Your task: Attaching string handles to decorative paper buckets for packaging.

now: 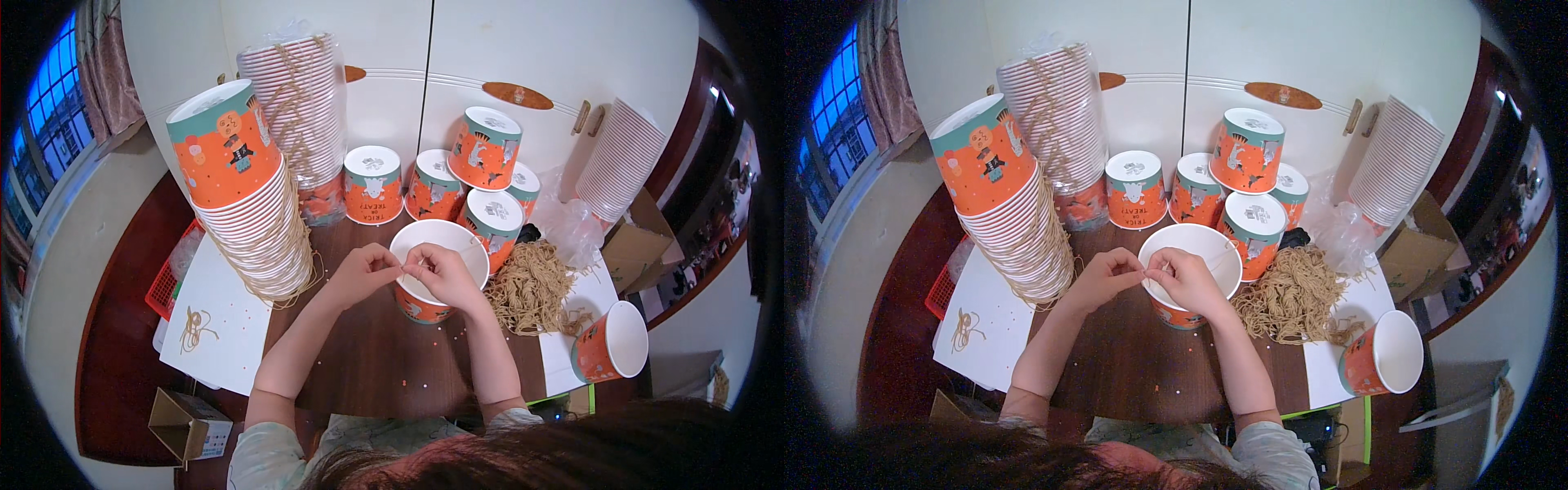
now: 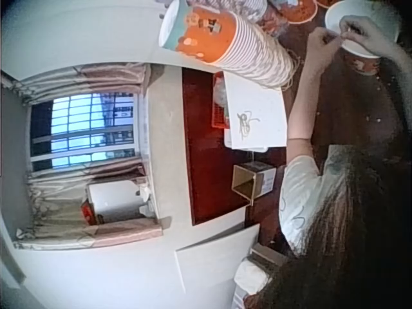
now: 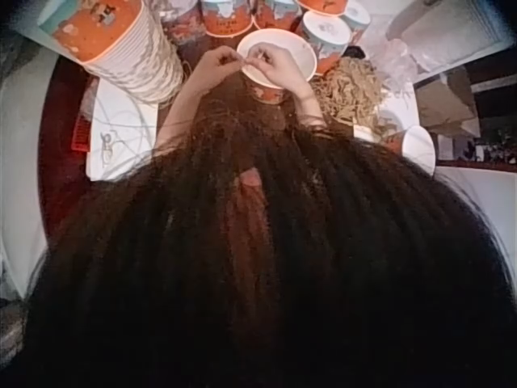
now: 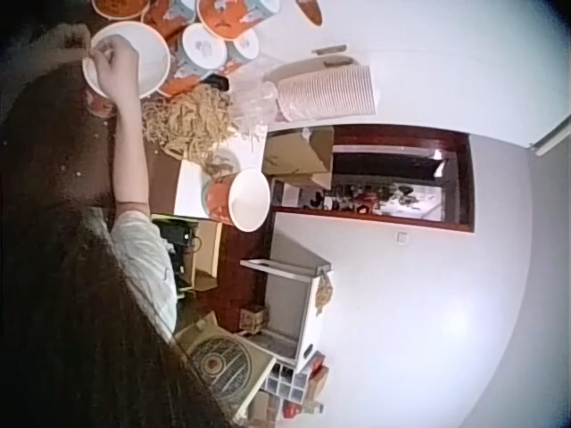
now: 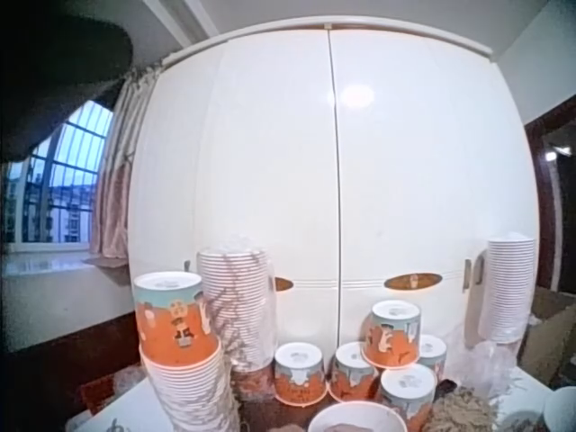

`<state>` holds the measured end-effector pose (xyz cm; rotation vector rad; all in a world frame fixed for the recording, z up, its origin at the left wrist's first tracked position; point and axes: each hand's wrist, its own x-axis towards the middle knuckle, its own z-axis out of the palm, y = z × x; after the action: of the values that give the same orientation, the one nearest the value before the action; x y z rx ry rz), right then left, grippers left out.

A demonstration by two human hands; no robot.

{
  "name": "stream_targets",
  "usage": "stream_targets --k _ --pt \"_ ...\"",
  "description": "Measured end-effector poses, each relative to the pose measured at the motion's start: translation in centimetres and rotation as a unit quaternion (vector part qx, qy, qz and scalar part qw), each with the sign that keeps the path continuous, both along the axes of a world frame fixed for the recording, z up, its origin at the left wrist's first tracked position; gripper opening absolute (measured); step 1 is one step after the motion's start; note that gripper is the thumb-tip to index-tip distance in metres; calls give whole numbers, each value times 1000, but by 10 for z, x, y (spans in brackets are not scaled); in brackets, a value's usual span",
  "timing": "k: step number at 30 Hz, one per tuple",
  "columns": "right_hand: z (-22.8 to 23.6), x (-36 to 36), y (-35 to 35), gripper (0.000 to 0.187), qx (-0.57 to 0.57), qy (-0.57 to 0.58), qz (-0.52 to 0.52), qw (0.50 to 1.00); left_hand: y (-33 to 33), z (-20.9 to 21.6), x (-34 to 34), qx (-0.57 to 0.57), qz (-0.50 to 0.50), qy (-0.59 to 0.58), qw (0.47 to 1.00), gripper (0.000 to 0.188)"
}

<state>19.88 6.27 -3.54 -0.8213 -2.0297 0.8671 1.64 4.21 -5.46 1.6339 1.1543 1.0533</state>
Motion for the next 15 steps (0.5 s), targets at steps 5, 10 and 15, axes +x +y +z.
stream_targets --k 5,10,15 --pt "-1 0 0 10 6 -29 31 999 0 3 1 -14 0 -95 995 7" --pt "-1 3 2 9 -15 -51 41 998 4 4 -2 -99 22 -174 979 4" --pt "-3 4 4 9 -5 -50 54 997 8 -2 -5 -81 31 -155 984 4"
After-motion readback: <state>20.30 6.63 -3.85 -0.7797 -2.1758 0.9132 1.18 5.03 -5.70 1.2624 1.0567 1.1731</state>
